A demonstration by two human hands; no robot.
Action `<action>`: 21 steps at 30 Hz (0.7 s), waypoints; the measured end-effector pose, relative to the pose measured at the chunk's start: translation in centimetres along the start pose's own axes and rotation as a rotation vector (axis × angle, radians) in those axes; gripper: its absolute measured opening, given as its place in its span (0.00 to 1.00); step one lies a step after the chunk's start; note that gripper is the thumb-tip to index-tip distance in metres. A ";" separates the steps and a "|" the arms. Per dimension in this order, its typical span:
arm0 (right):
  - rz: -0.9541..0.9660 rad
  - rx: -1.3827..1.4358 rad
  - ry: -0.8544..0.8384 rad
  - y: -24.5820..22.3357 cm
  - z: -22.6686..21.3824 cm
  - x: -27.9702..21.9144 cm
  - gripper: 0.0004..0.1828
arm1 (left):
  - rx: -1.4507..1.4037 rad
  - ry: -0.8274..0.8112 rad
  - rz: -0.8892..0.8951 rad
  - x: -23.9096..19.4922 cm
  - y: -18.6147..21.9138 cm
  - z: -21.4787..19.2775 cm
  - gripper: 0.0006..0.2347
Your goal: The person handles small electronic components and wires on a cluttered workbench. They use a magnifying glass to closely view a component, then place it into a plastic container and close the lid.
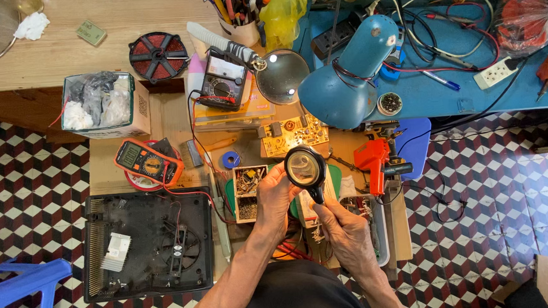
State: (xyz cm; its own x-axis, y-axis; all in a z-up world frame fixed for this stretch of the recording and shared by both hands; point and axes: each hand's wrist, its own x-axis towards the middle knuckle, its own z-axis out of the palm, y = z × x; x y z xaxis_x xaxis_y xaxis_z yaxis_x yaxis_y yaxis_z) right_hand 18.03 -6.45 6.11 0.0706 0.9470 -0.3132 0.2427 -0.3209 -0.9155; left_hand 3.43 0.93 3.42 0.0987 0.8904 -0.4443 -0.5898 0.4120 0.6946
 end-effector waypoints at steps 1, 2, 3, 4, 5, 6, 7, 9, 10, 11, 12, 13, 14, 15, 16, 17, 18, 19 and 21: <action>-0.020 -0.004 -0.002 0.0 0.0 0.1 0.14 | 0.030 0.013 -0.011 0.0 0.2 0.1 0.23; -0.031 -0.002 -0.002 0.0 0.0 0.1 0.14 | 0.059 0.025 -0.021 0.0 0.3 0.2 0.23; -0.040 0.000 -0.003 0.0 0.0 0.1 0.14 | 0.054 0.018 -0.017 0.1 0.4 0.3 0.22; -0.049 0.002 -0.005 0.0 0.0 0.2 0.15 | 0.049 0.011 -0.012 0.1 0.5 0.4 0.22; -0.023 -0.014 -0.005 0.0 -0.1 0.2 0.15 | 0.044 0.006 -0.008 0.1 0.5 0.5 0.22; 0.003 -0.030 -0.006 -0.1 -0.2 0.2 0.16 | 0.030 0.005 -0.008 0.1 0.5 0.6 0.22; 0.029 -0.046 -0.010 -0.1 -0.3 0.2 0.17 | 0.017 0.006 -0.006 0.2 0.5 0.7 0.21; 0.021 0.017 -0.013 -0.4 -0.3 0.3 0.16 | -0.012 0.005 -0.007 0.1 0.6 0.9 0.21; 0.016 0.049 -0.015 -0.5 -0.2 0.3 0.17 | -0.029 0.003 -0.010 0.1 0.7 0.9 0.20; 0.003 0.043 -0.017 -0.6 -0.2 0.2 0.16 | -0.045 -0.001 -0.015 0.0 0.7 1.0 0.20; -0.009 0.037 -0.020 -0.7 -0.2 0.2 0.16 | -0.040 0.002 -0.020 -0.1 0.7 1.0 0.20; -0.022 0.031 -0.021 -0.8 -0.3 0.2 0.16 | -0.037 0.005 -0.027 -0.1 0.8 1.1 0.19; -0.017 0.022 -0.026 -0.9 -0.3 0.2 0.16 | -0.033 0.008 -0.034 -0.1 0.8 1.1 0.19; -0.013 0.013 -0.031 -0.9 -0.4 0.2 0.16 | -0.034 0.002 -0.025 -0.2 0.8 1.1 0.19; -0.008 0.003 -0.037 -0.9 -0.4 0.2 0.16 | -0.036 -0.003 -0.017 -0.2 0.8 1.1 0.19; 0.001 0.004 -0.034 -0.9 -0.4 0.2 0.16 | -0.038 -0.008 -0.008 -0.2 0.7 1.0 0.19; 0.010 0.004 -0.030 -0.9 -0.4 0.2 0.16 | -0.027 -0.002 -0.008 -0.2 0.7 1.0 0.19; 0.020 0.005 -0.027 -0.8 -0.4 0.1 0.16 | -0.016 0.004 -0.006 -0.1 0.7 1.0 0.19; 0.004 -0.011 -0.030 -0.8 -0.3 0.2 0.17 | 0.000 0.012 -0.007 -0.1 0.6 0.9 0.19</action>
State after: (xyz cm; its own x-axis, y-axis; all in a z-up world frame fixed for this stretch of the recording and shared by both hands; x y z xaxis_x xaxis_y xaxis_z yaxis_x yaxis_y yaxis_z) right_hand 18.19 -6.04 6.84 0.0423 0.9449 -0.3247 0.2532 -0.3245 -0.9114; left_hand 3.83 1.27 4.40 0.0933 0.8850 -0.4561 -0.5895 0.4183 0.6911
